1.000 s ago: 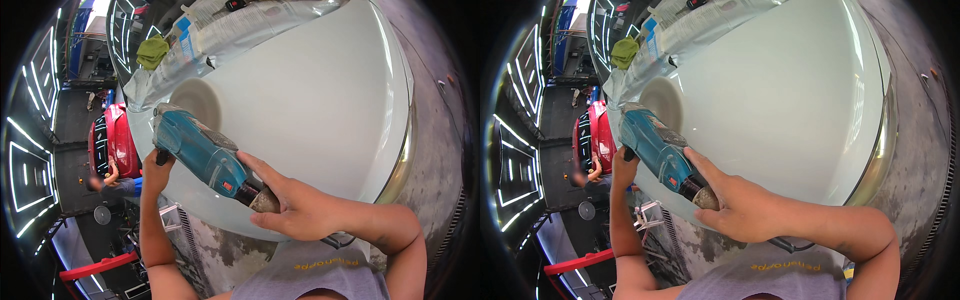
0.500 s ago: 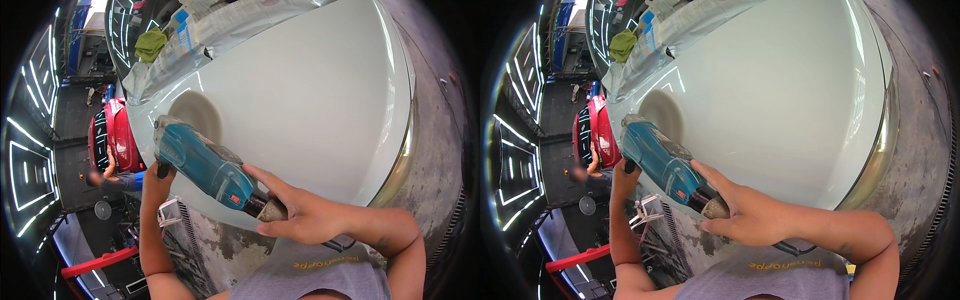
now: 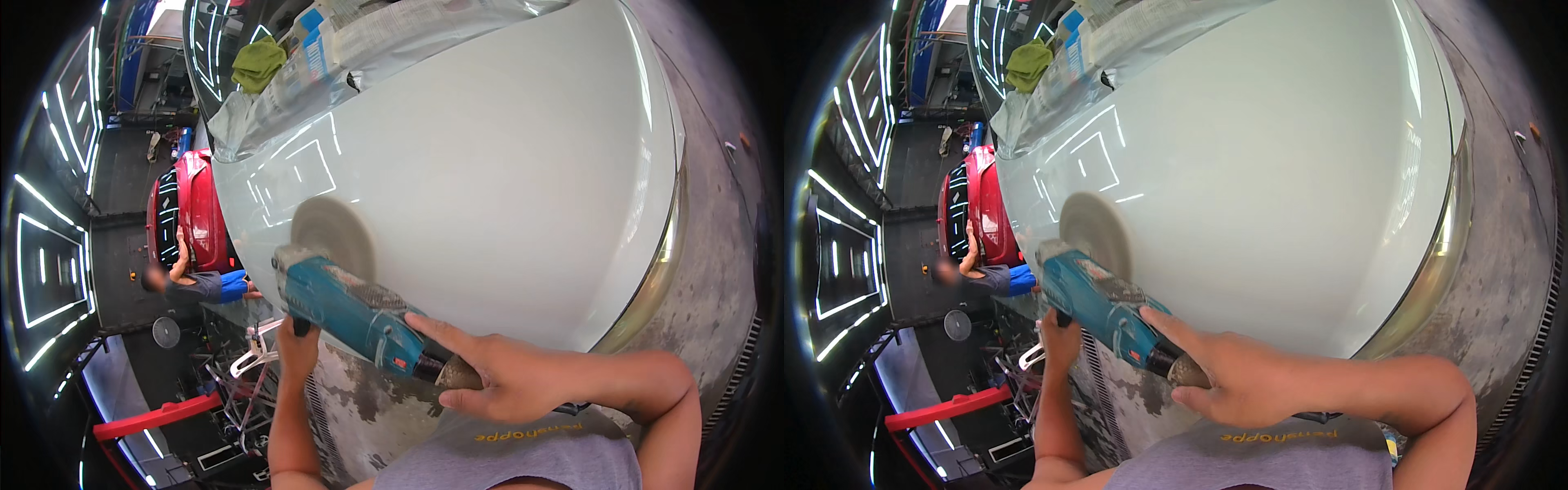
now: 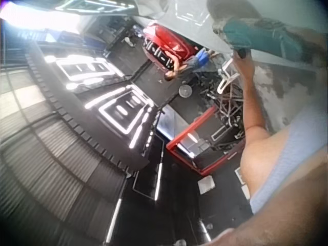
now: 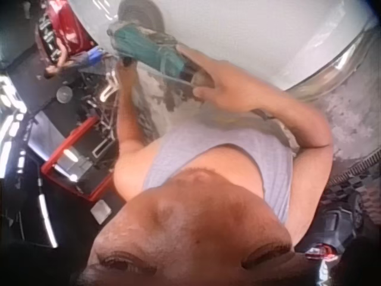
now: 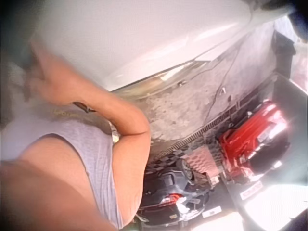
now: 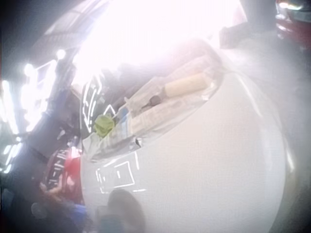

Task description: The person uses a power polisher to smooth the surface of a white car hood. The person moves the polisher in circular and linear motions across the hood's surface, covering different areas systematically.

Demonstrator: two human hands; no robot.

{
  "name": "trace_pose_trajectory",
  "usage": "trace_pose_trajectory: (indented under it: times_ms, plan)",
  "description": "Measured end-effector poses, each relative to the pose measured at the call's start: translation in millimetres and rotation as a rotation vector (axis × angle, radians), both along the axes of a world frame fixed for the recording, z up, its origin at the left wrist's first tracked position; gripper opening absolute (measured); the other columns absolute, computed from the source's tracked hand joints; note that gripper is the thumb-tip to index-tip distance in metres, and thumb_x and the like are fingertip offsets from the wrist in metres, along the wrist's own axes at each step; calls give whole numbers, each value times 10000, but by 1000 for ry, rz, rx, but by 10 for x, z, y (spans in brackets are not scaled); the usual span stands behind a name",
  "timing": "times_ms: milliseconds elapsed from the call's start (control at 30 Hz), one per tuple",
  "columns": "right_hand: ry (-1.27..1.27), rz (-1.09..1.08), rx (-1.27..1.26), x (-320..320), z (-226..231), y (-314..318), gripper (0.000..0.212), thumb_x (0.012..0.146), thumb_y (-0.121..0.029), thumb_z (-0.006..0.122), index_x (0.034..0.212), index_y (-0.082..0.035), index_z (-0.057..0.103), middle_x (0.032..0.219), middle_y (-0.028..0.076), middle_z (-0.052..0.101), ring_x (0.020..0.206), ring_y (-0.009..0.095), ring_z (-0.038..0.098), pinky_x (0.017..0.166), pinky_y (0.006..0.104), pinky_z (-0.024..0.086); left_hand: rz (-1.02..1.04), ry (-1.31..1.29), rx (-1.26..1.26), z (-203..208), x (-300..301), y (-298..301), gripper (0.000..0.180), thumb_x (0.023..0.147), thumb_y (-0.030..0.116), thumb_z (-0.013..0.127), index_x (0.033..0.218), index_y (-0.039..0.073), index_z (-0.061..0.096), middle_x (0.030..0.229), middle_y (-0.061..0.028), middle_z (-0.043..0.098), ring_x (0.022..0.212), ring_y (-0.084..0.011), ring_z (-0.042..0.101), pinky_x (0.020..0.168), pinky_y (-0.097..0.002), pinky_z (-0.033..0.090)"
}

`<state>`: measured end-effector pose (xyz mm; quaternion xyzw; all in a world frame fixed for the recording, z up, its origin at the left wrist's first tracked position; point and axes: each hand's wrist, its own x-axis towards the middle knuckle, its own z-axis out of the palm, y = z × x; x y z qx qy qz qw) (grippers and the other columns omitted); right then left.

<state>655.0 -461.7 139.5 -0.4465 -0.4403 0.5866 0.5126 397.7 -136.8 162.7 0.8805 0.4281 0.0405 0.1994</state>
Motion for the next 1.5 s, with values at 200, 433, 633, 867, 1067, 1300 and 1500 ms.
trace_pose_trajectory:
  times_ms: [200,433,633,867,1067,1300,1500]
  plan:
    - [-25,-153,55,334,206,334,896,1028,-180,657,1727,-35,116,1112,235,639,900,312,666,878,409,531,-127,-31,11,143,780,780,217,945,87,745,1130,-25,725,927,-102,755,866,-160,671,840,-347,543]
    - [171,-166,58,441,232,874,885,1031,-152,679,1733,-62,148,1481,199,546,1069,209,587,941,343,508,-159,102,71,437,1093,1312,201,958,140,756,1058,-30,720,852,-79,733,780,-131,627,757,-339,529]
    - [245,-125,94,186,-39,730,892,1035,-219,660,1727,-45,124,1257,230,615,942,246,613,881,375,519,-115,125,31,473,657,1009,192,949,141,764,1041,-22,724,836,-87,719,753,-142,604,727,-324,505]
    - [201,-76,9,197,-116,200,904,1024,-170,689,1737,-74,142,1467,212,526,1169,255,608,1030,367,481,-27,79,-15,372,374,492,187,927,133,792,1055,3,752,921,-92,728,875,-166,593,849,-350,494]
    - [123,-381,-27,164,-193,-745,1030,941,-200,798,1727,-34,152,1338,222,668,1106,257,686,1014,389,523,-217,158,5,439,1308,-353,341,956,193,796,1250,46,706,971,-160,792,881,-325,778,820,-394,571]
    - [326,-866,-261,-130,17,-1449,1200,796,-197,916,1711,15,171,1353,234,663,1206,265,658,1076,372,473,-464,144,-30,454,2134,-907,366,968,246,793,1229,8,695,967,-225,753,907,-400,742,843,-412,563]
    - [156,-602,-148,-168,-179,-1136,1033,902,-139,812,1723,-52,191,1277,202,685,1105,213,649,1017,334,482,-346,122,60,348,1610,-643,320,980,265,747,1222,60,701,976,-254,755,963,-477,717,819,-500,565]
